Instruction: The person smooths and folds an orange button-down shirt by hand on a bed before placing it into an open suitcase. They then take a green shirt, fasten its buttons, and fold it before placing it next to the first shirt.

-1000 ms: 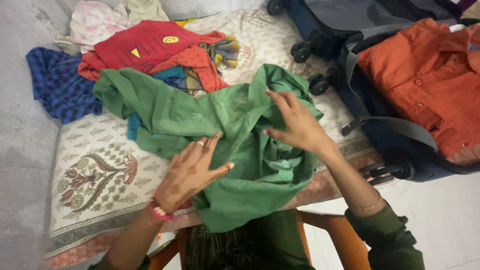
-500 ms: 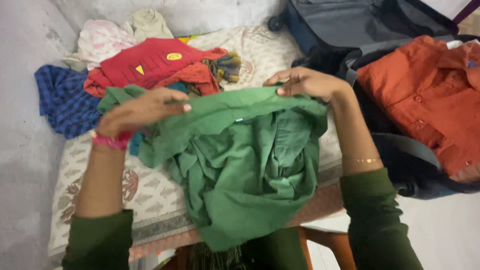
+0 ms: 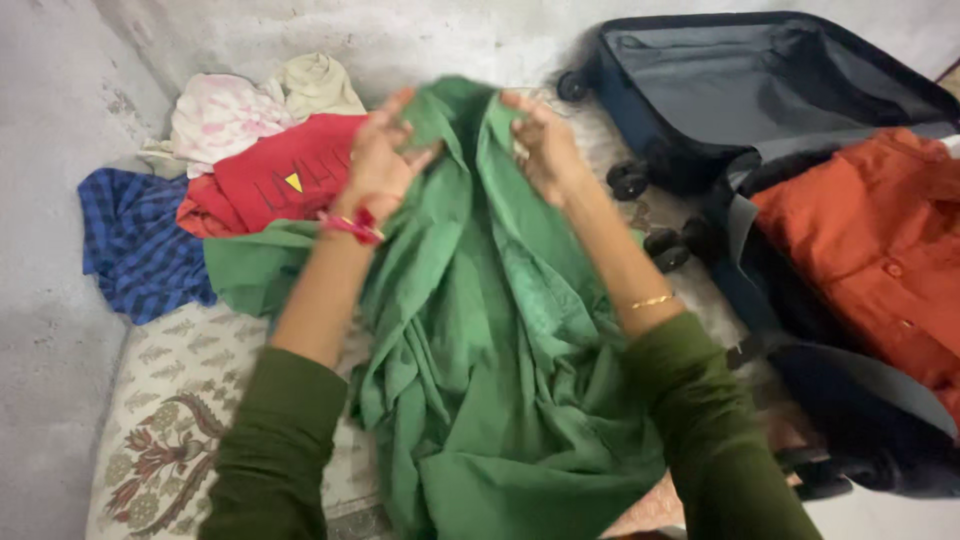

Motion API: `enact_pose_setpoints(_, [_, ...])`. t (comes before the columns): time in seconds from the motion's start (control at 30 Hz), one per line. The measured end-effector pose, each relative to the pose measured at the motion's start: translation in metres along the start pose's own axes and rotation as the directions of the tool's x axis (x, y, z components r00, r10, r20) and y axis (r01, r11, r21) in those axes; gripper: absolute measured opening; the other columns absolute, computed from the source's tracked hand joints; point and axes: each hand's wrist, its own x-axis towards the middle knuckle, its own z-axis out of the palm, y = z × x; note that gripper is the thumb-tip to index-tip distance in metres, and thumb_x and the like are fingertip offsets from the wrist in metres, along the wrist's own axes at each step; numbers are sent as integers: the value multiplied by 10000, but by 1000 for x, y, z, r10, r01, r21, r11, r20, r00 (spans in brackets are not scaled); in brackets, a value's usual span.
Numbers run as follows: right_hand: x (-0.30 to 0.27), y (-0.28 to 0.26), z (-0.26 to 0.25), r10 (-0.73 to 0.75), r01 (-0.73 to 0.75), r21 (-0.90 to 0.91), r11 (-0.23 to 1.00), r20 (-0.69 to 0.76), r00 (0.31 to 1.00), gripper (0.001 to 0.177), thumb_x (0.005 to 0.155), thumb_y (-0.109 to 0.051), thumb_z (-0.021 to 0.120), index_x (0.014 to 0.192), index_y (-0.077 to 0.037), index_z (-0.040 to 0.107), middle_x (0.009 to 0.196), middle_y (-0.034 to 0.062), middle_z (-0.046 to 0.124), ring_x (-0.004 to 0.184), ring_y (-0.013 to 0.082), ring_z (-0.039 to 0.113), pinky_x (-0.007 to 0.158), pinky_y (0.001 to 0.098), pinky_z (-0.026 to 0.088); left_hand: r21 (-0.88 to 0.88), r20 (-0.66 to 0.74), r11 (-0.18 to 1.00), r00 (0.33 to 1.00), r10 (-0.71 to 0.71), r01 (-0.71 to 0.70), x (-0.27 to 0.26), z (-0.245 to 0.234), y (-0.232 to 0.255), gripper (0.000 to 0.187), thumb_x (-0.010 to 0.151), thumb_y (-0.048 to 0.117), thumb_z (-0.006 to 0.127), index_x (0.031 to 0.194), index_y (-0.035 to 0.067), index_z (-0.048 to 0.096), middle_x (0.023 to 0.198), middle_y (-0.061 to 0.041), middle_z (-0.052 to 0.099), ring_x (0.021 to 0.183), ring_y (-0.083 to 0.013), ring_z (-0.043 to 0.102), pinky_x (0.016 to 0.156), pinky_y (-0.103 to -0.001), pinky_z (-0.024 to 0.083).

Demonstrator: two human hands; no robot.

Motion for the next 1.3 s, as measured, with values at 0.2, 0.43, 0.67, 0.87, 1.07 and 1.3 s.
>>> enact_pose_setpoints(0.2, [-10,105,-45,138,-139,-100,985,-18,990,504,852,105,533,1287,-74,716,863,22,515,688,155,410,603,310,332,282,-90,959,996,18,8,-32,-28,-77,596,839,-105,430,1311,209,615,1498,-44,505,1140,-185,582,1012,-500,528])
enact_pose_setpoints(0.43, [-26,89,-33,-85,118,-258,959,136,987,541,762,93,514,1266,-38,662,1245,92,656,1114,167,615,958,277,489,871,418,80,817,397,-485,-80,10,-67,338,936,46,565,1220,172,697,1718,-104,284,1308,-333,535,1068,-421,471])
enact_pose_setpoints(0.67, [-23,92,-30,-294,287,-344,894,31,955,507,926,-56,599,1430,-77,545,1285,50,617,1187,148,579,1035,251,452,861,468,-86,717,516,-501,-84,7,-75,554,1019,179,704,1517,91,477,1681,-125,302,1525,-404,333,1259,-462,292])
enact_pose_setpoints(0.87, [15,129,-73,-145,117,-314,942,-69,987,428,936,-53,666,1361,-41,622,1077,31,713,963,136,638,891,274,504,938,252,81,826,504,-336,-35,-32,-83,782,870,137,736,1552,53,363,1404,-136,586,1297,-381,481,1114,-454,373])
enact_pose_setpoints(1.07, [16,120,-72,-342,334,-604,724,107,934,251,918,2,641,1166,-20,671,1044,6,670,989,107,607,865,264,507,941,281,27,825,490,-337,-24,-48,-97,526,889,32,643,1406,114,593,1175,-119,713,1117,-321,580,1007,-438,455])
enact_pose_setpoints(1.3, [-9,57,-33,-344,363,-769,526,199,918,271,895,-7,582,1129,-52,711,952,-22,723,865,87,660,812,268,541,936,311,30,861,404,-352,-55,0,-72,342,885,317,740,1176,139,718,1070,-104,730,987,-317,571,928,-432,434])
